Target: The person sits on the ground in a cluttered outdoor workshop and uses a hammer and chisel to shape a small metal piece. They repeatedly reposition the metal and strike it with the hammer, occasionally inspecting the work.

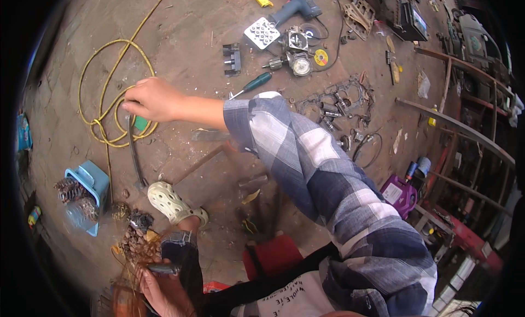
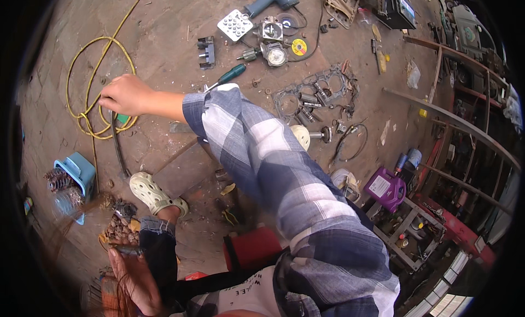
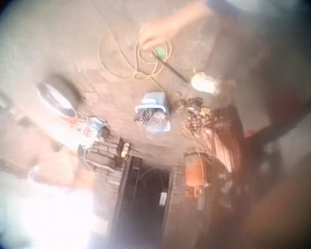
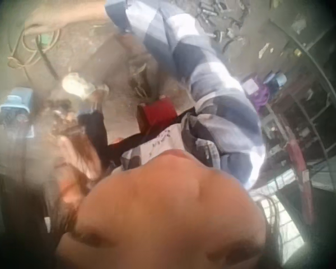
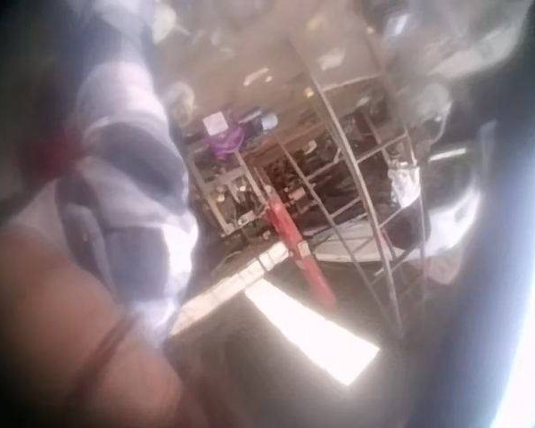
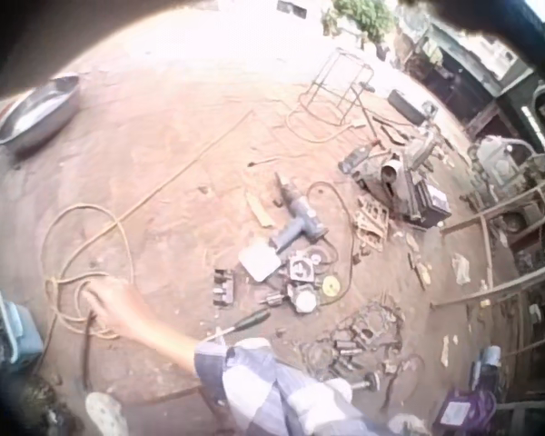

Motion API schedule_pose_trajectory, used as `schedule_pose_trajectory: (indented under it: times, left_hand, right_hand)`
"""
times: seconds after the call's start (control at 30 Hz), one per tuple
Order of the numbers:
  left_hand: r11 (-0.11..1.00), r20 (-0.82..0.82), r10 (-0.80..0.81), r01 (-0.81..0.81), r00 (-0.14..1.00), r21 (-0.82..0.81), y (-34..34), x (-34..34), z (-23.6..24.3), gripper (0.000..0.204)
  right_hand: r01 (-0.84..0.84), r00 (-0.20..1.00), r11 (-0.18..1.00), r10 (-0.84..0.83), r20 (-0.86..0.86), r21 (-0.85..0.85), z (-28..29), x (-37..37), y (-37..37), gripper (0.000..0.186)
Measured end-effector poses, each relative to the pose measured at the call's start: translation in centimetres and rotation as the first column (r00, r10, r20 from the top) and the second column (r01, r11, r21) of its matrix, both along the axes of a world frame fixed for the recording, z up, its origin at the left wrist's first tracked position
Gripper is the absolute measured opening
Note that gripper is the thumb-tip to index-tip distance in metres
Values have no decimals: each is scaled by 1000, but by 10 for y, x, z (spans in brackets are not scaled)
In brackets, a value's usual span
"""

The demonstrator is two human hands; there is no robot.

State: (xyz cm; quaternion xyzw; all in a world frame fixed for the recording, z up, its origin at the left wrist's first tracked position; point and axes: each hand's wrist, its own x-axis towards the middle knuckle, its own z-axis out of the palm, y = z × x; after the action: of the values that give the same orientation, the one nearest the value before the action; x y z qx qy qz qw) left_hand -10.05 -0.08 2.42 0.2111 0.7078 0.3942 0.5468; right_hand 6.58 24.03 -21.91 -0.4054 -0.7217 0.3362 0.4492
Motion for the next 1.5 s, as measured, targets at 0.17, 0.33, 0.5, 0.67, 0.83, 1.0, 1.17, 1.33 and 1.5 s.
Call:
schedule_pose_trajectory:
  times: [0.17,0.33,0.5,0.67,0.83,1.0,1.17,1.33,1.5]
  left_hand:
    - [971,285,51,19,957,-237,50,40,-3,25]
    - [947,350,111,8,930,-320,66,73,-15,25]
    - [933,293,-39,140,955,-333,40,76,-44,22]
    - [841,343,-262,388,902,-377,-4,64,-97,16]
    - [758,412,-206,411,888,-507,-94,56,-65,13]
    - [775,533,29,317,846,-546,-114,86,52,15]
    - [807,576,54,304,815,-506,-87,107,167,15]
    - [805,534,22,302,845,-511,-75,112,223,15]
    - [816,570,-12,337,821,-469,-65,107,252,17]
  right_hand:
    - [-32,965,982,-17,-261,-184,88,-1,-18,20]
    - [-73,877,869,-178,-447,-489,188,-3,-97,12]
    - [25,663,516,-650,-372,-856,265,-6,-179,12]
    - [65,698,250,-703,-135,-966,325,10,-258,11]
    - [162,812,162,-582,39,-973,382,49,-318,11]
    - [344,840,155,-491,230,-926,424,82,-346,11]
    - [417,862,166,-385,330,-894,465,95,-342,21]
    - [358,910,198,-294,293,-913,493,92,-338,31]
    - [242,966,347,-175,191,-906,514,97,-322,35]
